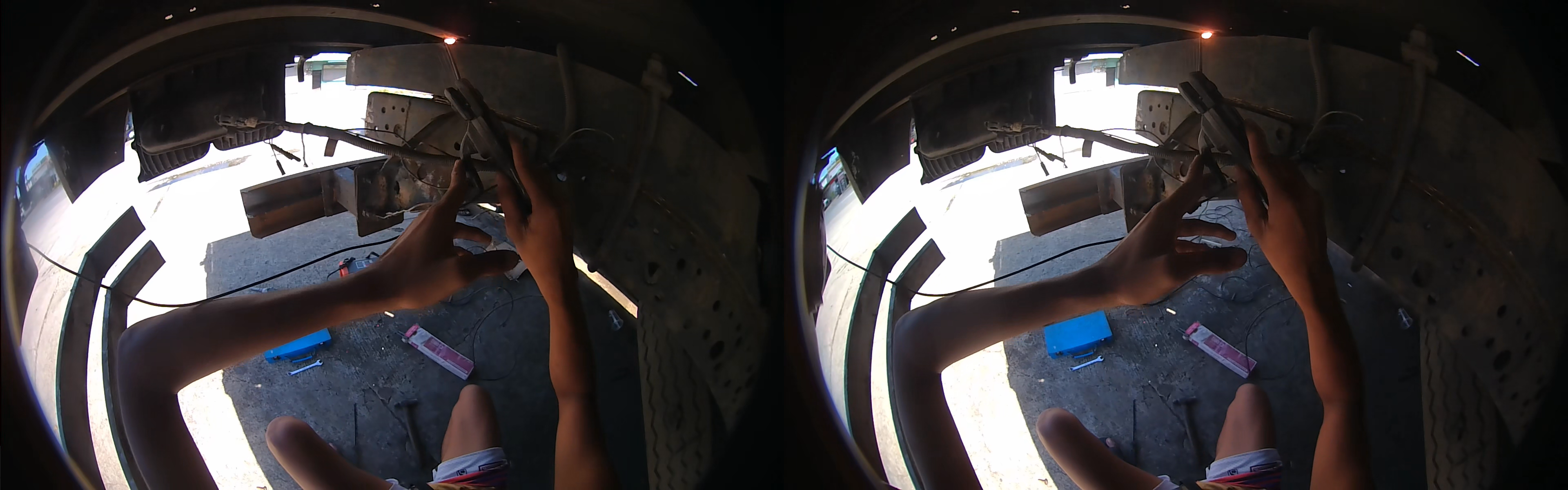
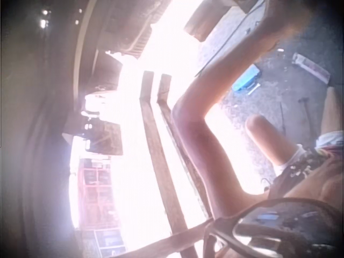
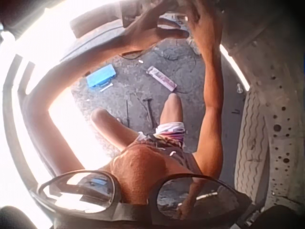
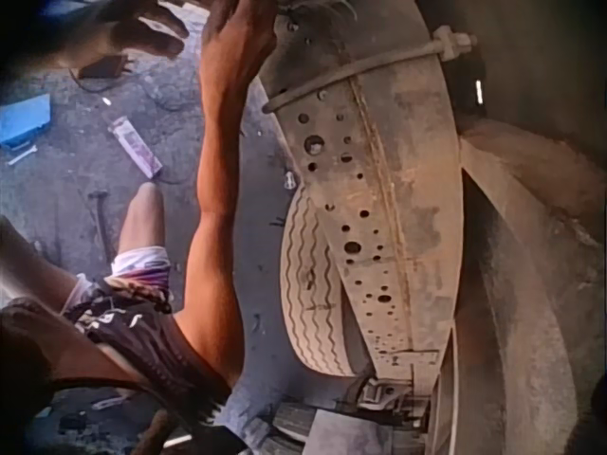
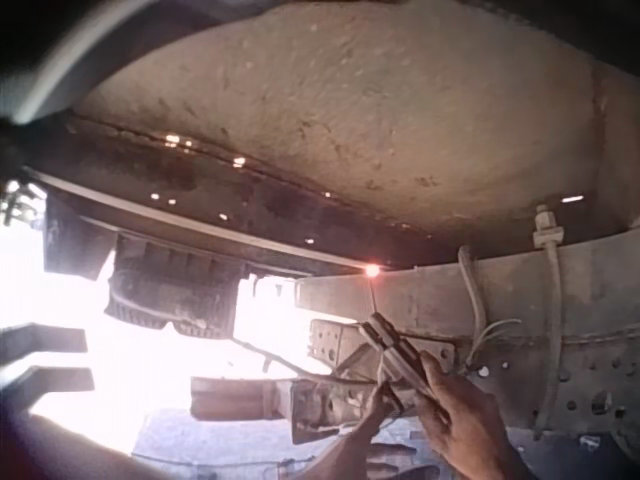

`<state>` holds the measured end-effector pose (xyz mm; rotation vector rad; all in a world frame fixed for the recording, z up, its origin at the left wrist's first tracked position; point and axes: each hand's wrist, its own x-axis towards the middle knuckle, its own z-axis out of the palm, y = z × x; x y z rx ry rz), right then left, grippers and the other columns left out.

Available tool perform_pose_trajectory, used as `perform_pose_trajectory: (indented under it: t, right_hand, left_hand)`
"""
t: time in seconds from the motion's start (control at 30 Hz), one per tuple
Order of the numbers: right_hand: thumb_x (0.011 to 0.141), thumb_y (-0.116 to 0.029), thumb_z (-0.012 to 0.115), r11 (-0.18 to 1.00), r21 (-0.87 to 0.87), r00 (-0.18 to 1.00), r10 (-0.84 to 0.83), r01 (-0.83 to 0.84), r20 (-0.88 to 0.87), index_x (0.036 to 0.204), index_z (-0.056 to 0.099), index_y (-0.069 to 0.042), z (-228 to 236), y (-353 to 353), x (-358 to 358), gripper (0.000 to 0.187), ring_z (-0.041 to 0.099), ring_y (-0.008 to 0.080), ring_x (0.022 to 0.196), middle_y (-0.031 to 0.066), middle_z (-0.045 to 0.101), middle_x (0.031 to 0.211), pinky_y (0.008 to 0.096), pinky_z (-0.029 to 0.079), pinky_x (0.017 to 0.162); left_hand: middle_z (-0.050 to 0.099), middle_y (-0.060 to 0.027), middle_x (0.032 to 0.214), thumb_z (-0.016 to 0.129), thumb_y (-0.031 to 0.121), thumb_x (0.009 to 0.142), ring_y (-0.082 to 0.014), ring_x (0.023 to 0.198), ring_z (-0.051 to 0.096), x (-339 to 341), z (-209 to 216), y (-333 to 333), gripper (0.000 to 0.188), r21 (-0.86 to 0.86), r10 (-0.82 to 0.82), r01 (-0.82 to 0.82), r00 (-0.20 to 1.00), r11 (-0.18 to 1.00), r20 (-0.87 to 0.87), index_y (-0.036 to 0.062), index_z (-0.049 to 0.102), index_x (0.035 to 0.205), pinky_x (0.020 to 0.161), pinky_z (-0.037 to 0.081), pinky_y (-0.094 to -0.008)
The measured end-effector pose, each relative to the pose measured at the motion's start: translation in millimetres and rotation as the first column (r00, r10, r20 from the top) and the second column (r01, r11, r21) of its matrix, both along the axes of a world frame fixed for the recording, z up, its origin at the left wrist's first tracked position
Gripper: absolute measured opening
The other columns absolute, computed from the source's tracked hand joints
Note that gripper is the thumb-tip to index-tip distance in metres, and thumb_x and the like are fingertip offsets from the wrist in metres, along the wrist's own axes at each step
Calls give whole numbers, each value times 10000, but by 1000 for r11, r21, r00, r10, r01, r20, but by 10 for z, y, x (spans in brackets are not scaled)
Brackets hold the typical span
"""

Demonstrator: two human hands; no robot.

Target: The person welds a metal frame under a vehicle using a welding torch, then uses a hammer to tap the welded area. The person repeats welding and hammering on the same section.

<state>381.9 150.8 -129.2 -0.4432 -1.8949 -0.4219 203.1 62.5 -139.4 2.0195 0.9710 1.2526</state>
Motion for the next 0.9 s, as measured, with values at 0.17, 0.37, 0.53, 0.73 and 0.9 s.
perform_pose_trajectory:
  t: [0.17,0.37,0.53,0.73,0.9]
  right_hand:
    - [983,-87,652,997,63,998,-54,55,-10,1486,509,-65,84,33,4,523,738,344,990,212,720,1123,412,563,810]
    - [967,-82,665,987,145,998,-68,68,-6,1487,488,-53,123,83,-10,550,763,322,885,211,734,1017,414,588,719]
    - [994,-102,642,997,-17,997,-71,71,-22,1487,520,-78,117,69,-29,509,715,376,1091,226,705,1206,422,554,883]
    - [983,-84,646,995,41,996,-86,87,-26,1472,529,-67,122,83,-50,502,706,383,1111,227,697,1232,429,556,894]
    - [976,-70,651,990,23,990,-140,140,-18,1478,520,-58,130,130,-73,519,693,387,1140,237,684,1254,428,561,897]
  left_hand:
    - [91,-310,1663,829,278,868,-335,1290,595,43,84,100,1183,16,-13,13,1000,1000,12,-30,-38,1611,1054,542,-455]
    - [95,-324,1658,833,269,861,-347,1264,619,27,100,154,1156,44,-1,1,1000,999,-6,-37,10,1613,1056,541,-457]
    - [98,-338,1651,819,246,873,-350,1257,624,18,86,179,1121,57,1,-2,1000,998,15,-28,26,1616,1044,553,-441]
    - [383,-349,1529,798,334,866,-343,1229,651,-4,100,262,1221,25,-14,13,1000,1000,12,-85,-101,1578,1047,533,-424]
    - [117,-282,1669,792,168,895,-329,1224,644,-12,70,287,1074,45,-21,20,999,999,40,8,22,1626,1011,582,-408]
